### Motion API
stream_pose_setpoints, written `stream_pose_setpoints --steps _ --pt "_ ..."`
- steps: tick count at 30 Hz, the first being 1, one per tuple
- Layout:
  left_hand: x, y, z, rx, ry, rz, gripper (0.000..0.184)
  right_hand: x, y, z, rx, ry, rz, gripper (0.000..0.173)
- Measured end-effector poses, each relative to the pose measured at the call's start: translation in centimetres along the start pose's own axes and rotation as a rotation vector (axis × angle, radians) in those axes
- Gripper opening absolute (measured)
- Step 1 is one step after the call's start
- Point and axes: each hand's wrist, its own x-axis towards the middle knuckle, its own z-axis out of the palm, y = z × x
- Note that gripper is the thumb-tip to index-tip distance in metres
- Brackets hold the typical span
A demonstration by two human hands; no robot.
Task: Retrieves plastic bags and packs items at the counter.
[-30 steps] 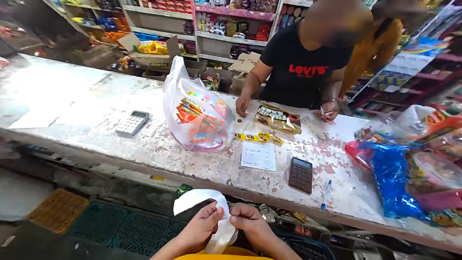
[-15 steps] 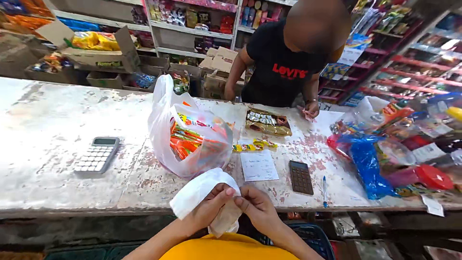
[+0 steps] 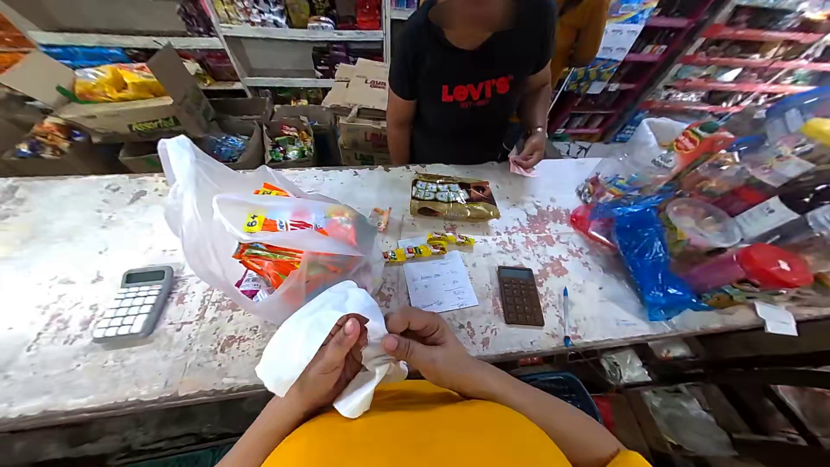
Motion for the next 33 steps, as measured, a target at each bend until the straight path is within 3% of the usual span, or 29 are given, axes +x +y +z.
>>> stream_pose_setpoints --steps 6,8,12,17,21,24,27,30,31,33 --pt "1.2 -0.9 0.2 0.022 -0.064 -0.047 0.015 -0.4 0.5 -2.0 0.073 0.044 0.047 0.012" --pt "1.6 -1.1 0.5 0.008 -0.030 -0.088 0.008 -0.4 0.5 -2.6 0.076 0.044 0.050 0.011" --pt "2.4 -1.4 1.4 -0.103 0.035 -0.165 0.014 -0.7 0.6 -3.6 0.097 0.069 0.063 0.011" --pt "2.9 -1.8 1.2 -0.029 0.029 -0.147 0.007 -0.8 0.7 -4.3 0.107 0.076 0.096 0.011" --pt "3.4 -2.4 0.8 0.010 -0.011 -0.096 0.013 -1.0 0.7 -4.6 0.137 0.094 0.113 0.011" --pt "3.1 -3.0 0.1 -0.078 -0.031 -0.086 0.015 -1.0 0.5 -4.8 0.259 0.199 0.190 0.010" --pt "2.4 -2.9 0.1 -0.385 0.149 -0.126 0.022 -0.6 0.1 -5.2 0.464 0.401 0.323 0.018" --pt "2.2 -2.6 -1.3 -0.521 0.105 -0.072 0.020 -0.7 -0.4 -6.5 0.568 0.539 0.450 0.023" --pt "1.9 -2.7 -2.2 -0.456 0.063 -0.033 0.018 -0.8 -0.7 -7.0 0.582 0.564 0.466 0.025" --pt "0.6 -2.0 -4.3 -0.026 0.079 0.047 0.022 -1.2 -1.8 -7.9 0.562 0.613 0.446 0.027"
